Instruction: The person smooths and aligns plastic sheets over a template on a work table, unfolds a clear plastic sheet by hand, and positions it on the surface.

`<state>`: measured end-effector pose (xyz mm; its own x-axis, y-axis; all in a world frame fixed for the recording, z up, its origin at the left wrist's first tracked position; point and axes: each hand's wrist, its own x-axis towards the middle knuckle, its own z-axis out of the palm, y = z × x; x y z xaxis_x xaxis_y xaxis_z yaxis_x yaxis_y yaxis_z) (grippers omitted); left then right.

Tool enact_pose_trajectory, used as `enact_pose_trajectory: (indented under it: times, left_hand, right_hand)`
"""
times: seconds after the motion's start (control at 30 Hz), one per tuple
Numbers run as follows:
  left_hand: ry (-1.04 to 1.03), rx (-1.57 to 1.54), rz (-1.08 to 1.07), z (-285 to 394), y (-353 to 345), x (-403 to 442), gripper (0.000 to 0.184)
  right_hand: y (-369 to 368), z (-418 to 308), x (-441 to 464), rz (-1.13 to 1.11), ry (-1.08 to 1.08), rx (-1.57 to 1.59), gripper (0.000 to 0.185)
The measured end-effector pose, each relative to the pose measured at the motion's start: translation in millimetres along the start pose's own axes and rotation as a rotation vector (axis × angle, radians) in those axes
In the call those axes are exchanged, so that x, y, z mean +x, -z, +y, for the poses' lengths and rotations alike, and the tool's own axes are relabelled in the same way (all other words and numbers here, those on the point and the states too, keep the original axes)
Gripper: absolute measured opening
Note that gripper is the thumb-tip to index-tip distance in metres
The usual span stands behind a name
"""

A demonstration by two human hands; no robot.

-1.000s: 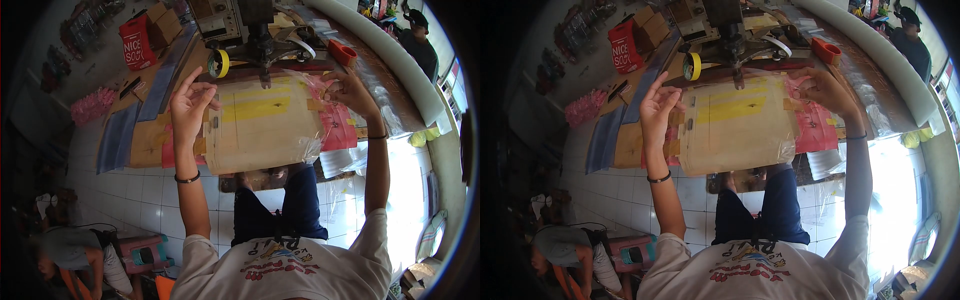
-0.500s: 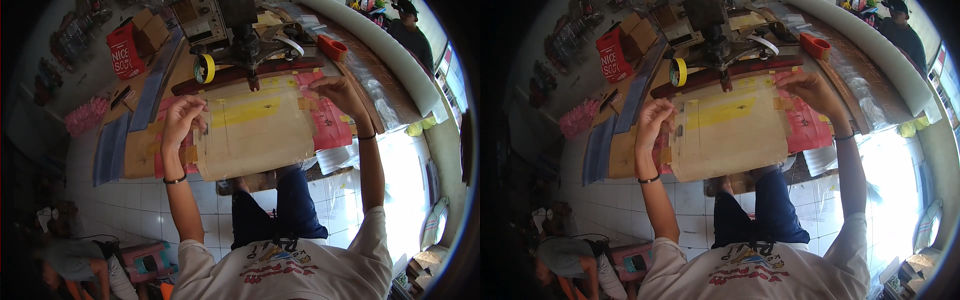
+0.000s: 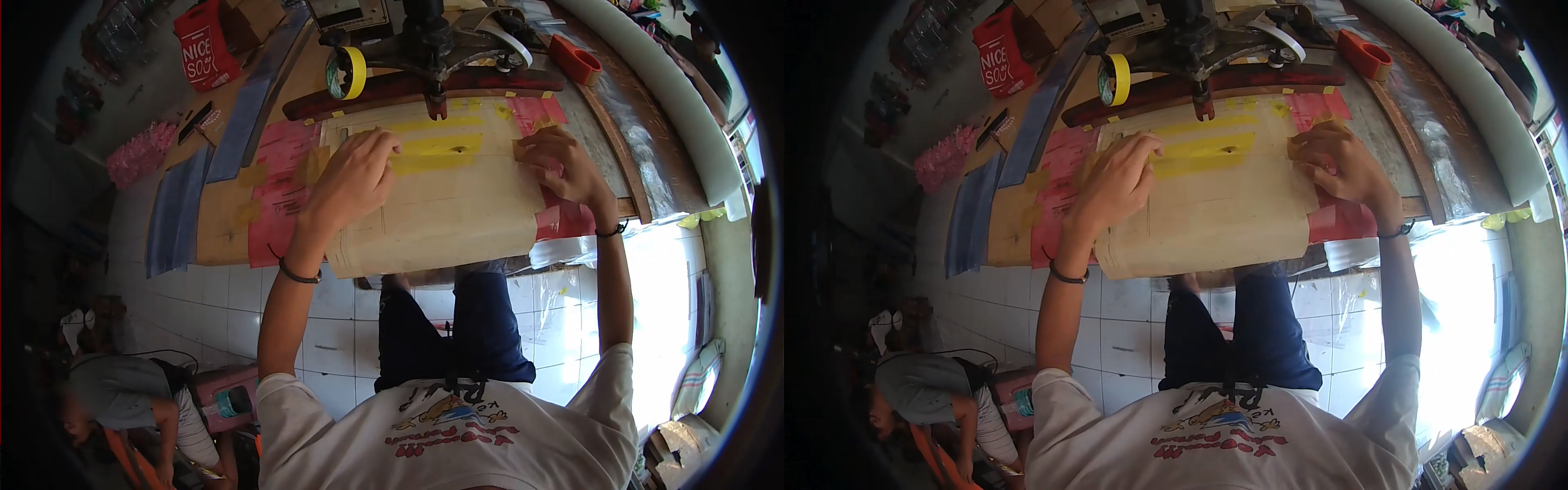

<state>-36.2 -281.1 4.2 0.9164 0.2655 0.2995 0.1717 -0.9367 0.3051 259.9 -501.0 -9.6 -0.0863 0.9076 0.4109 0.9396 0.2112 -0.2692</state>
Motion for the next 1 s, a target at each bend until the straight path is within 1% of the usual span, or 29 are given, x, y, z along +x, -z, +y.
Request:
enact_pose_trajectory:
  times: [0.03,0.1,0.13,0.23,0.33,0.43,0.47,0.53,0.73,0.83,0.93,1.0]
  left_hand:
    - [-0.016,-0.063,-0.009,4.5,-5.7,2.9,0.033]
    - [-0.128,0.091,-0.040,6.7,-22.7,4.1,0.042]
    - [-0.190,0.170,-0.053,6.3,-31.4,4.9,0.046]
    - [-0.148,0.279,-0.117,7.3,-54.3,1.1,0.061]
    - [-0.089,0.219,-0.088,5.7,-59.9,-9.0,0.071]
    - [-0.043,0.187,-0.055,7.7,-53.8,-22.8,0.083]
    - [-0.011,0.186,-0.053,7.7,-52.5,-25.9,0.086]
    - [0.053,0.179,-0.044,6.6,-50.0,-31.2,0.092]
    - [0.206,0.336,-0.041,6.7,-50.1,-37.5,0.095]
    - [0.253,0.353,-0.040,6.0,-48.5,-38.6,0.095]
    - [0.251,0.413,-0.028,5.7,-48.6,-40.2,0.088]
    - [0.191,0.507,0.073,13.1,-51.0,-46.3,0.083]
  right_hand:
    - [2.5,-9.0,7.3,-0.010,-0.022,-0.071,0.027]
    - [-1.8,-35.9,26.0,-0.023,-0.071,-0.208,0.026]
    - [-8.7,-44.7,33.7,-0.076,-0.090,-0.214,0.033]
    - [-63.7,-59.4,41.1,-0.036,0.003,-0.140,0.046]
    - [-79.4,-70.4,33.4,-0.074,-0.007,-0.207,0.056]
    - [-62.9,-66.2,16.4,-0.138,-0.098,-0.220,0.058]
    - [-54.4,-64.7,8.4,-0.178,-0.155,-0.237,0.062]
    - [-43.7,-60.8,-8.8,-0.167,-0.251,-0.273,0.064]
    - [-32.5,-53.8,-33.1,-0.122,-0.417,-0.312,0.070]
    - [-32.6,-54.2,-38.1,-0.088,-0.479,-0.342,0.071]
    - [-36.7,-56.1,-43.9,-0.037,-0.548,-0.345,0.071]
    - [-40.3,-51.8,-46.5,-0.004,-0.562,-0.355,0.069]
